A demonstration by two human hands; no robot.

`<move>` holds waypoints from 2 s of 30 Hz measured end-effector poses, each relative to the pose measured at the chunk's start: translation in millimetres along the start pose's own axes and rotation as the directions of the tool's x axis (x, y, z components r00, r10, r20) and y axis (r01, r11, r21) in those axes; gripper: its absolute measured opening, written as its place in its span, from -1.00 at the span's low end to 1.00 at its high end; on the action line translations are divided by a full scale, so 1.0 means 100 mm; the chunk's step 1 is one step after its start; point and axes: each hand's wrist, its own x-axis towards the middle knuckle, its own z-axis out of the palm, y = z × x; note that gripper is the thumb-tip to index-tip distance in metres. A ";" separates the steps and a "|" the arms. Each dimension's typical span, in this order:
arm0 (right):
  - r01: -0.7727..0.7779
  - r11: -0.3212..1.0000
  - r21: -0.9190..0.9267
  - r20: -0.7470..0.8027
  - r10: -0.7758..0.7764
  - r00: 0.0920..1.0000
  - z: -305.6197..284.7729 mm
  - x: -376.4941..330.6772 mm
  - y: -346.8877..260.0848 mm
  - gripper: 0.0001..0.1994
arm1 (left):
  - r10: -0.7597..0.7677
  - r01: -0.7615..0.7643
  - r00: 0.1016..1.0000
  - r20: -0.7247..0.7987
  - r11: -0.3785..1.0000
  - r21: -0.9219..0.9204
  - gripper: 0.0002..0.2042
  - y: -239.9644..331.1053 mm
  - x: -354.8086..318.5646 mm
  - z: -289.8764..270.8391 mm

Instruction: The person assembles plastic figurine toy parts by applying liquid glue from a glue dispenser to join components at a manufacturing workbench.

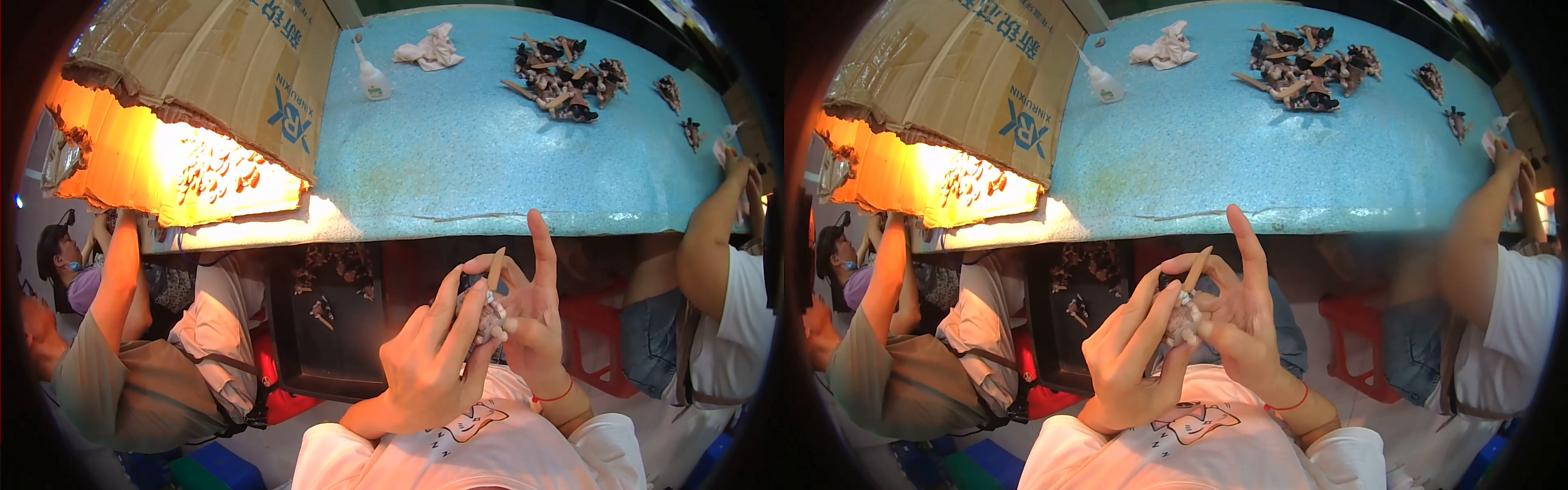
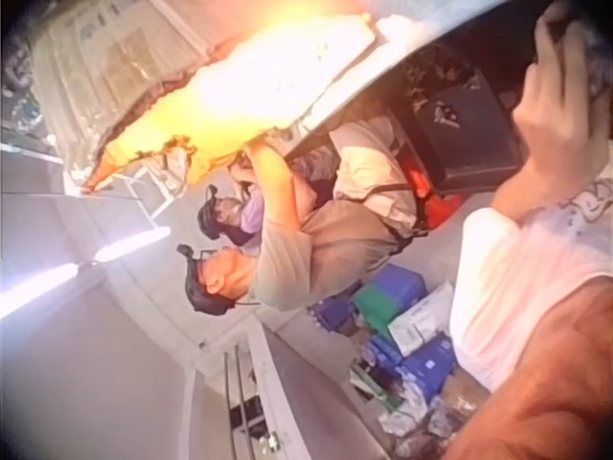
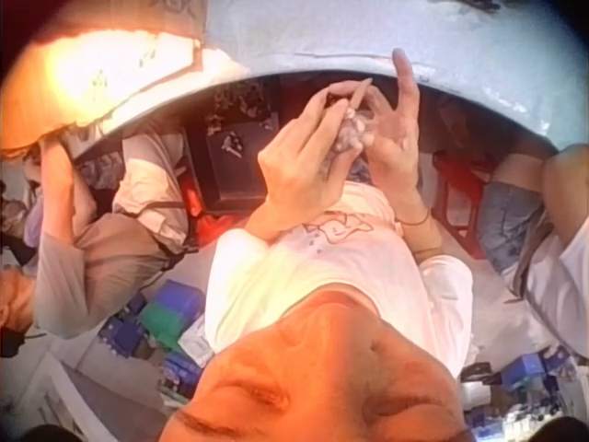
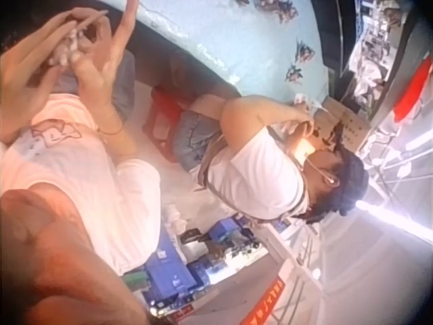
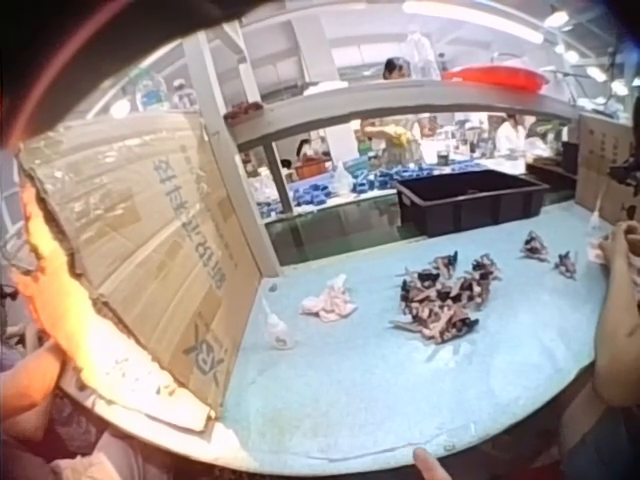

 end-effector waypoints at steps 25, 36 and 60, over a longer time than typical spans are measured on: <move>0.500 0.796 -0.340 0.335 -0.394 0.856 -0.07 -0.11 0.01 -0.12 | 0.017 -0.065 0.995 -0.095 0.848 -0.526 -0.42 -0.15 -0.11 0.10; 0.378 0.783 -0.494 0.320 -0.240 0.916 -0.05 -0.11 -0.13 -0.15 | -0.229 0.202 0.970 0.078 0.589 -0.783 -0.55 -0.16 -0.23 0.10; 0.395 0.769 -0.502 0.210 -0.334 0.919 -0.09 -0.19 -0.08 -0.10 | -0.016 0.442 0.848 0.530 -0.530 -0.724 -0.47 -0.38 -0.29 0.04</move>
